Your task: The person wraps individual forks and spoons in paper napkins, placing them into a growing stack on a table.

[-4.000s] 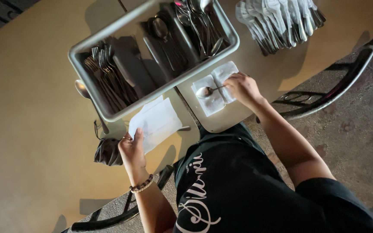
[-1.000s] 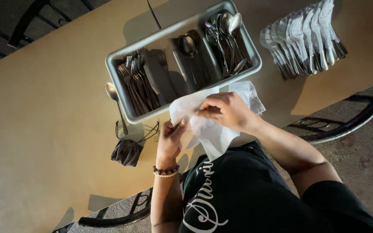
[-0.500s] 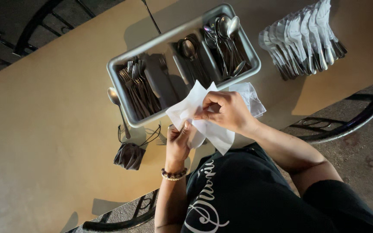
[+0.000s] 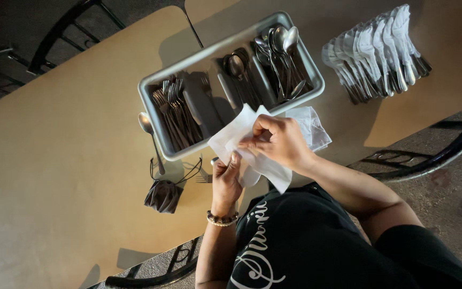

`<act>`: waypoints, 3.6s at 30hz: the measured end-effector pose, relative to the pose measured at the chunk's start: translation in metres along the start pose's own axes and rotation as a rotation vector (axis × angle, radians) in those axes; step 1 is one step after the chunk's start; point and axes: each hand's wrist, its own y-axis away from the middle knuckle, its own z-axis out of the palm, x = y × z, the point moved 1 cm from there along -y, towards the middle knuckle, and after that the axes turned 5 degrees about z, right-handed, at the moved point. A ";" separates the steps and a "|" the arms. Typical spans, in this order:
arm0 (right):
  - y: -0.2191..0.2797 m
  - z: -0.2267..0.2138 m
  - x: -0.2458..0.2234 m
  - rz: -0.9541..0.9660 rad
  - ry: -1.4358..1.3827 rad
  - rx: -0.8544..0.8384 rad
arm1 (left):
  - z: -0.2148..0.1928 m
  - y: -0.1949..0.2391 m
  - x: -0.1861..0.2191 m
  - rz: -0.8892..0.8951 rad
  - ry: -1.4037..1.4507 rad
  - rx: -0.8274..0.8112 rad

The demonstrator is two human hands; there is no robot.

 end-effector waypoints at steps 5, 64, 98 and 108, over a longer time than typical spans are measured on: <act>0.001 0.002 -0.005 -0.089 0.164 0.068 | -0.001 0.003 -0.001 0.011 0.014 0.014; 0.042 0.124 0.163 -0.547 0.375 -0.421 | -0.081 0.026 0.077 0.323 -0.570 0.692; -0.134 0.300 0.123 -0.009 0.612 -0.068 | -0.109 0.070 0.071 0.225 -1.051 0.791; -0.165 0.293 0.132 0.588 0.359 -0.213 | -0.116 0.077 0.067 0.125 -1.099 0.869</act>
